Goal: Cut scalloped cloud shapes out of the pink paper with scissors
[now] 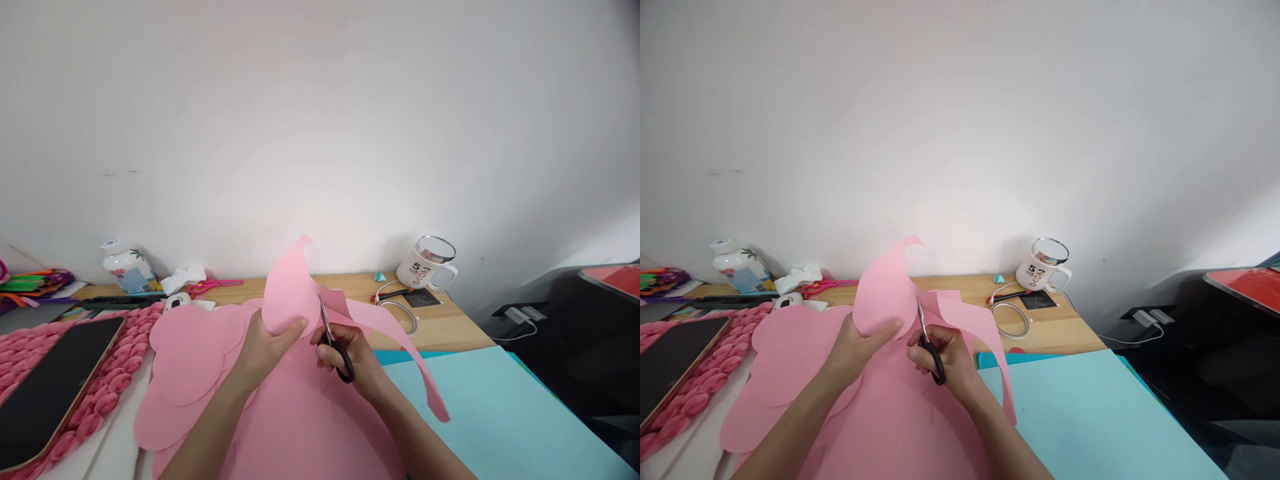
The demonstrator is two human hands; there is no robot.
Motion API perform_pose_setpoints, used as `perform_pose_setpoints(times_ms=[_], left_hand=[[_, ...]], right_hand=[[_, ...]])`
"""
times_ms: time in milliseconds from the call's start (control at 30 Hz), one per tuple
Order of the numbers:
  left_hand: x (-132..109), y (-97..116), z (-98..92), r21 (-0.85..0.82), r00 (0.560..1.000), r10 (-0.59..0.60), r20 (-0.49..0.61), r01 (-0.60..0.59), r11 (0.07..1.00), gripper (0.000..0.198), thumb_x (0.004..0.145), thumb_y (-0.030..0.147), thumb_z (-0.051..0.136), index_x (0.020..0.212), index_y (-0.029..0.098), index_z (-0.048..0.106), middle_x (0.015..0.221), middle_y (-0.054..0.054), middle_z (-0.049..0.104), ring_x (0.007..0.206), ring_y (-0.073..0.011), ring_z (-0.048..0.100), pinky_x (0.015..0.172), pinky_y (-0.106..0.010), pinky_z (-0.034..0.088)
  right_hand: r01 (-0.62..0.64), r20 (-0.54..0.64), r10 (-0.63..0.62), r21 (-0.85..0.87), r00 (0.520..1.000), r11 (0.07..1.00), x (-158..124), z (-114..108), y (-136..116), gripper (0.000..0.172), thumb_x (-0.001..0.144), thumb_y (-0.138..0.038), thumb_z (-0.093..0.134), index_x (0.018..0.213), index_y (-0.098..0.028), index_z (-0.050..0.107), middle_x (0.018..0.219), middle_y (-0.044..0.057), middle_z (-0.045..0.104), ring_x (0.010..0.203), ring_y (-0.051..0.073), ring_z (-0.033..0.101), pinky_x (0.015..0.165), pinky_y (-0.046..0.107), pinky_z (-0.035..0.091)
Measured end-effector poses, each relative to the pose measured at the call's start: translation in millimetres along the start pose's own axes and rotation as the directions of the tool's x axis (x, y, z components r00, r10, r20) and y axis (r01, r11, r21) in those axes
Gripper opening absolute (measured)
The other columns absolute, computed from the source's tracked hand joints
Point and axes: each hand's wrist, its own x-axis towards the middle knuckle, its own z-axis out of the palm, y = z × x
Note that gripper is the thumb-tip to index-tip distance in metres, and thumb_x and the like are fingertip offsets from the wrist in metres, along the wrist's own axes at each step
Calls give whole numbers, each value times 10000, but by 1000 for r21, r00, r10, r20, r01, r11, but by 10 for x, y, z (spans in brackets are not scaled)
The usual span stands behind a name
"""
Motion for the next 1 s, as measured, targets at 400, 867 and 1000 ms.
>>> perform_pose_setpoints(times_ms=[400,867,1000], left_hand=[[14,43,-53,6,989,-14,147,13,1000,335,691,301,632,989,148,613,926,-78,696,931,-255,624,785,-368,511],[19,-4,-12,7,999,-1,49,1,1000,303,633,336,639,867,145,660,825,-70,711,822,-261,641,707,-369,519],[16,19,-25,-3,997,-8,74,8,1000,302,639,311,643,889,141,658,855,-75,712,864,-262,634,723,-361,514]], right_hand=[[53,0,-53,-26,999,998,-17,-2,-73,214,668,-344,659,624,-174,535,555,-45,432,526,101,367,499,227,307],[-16,-15,16,-26,1000,1000,-40,-9,-42,103,680,-261,604,746,-189,573,585,-41,474,541,114,417,531,233,346],[-21,-6,21,-36,1000,999,-63,-13,-64,48,700,-225,584,737,-200,568,589,-44,467,550,111,410,532,226,333]])
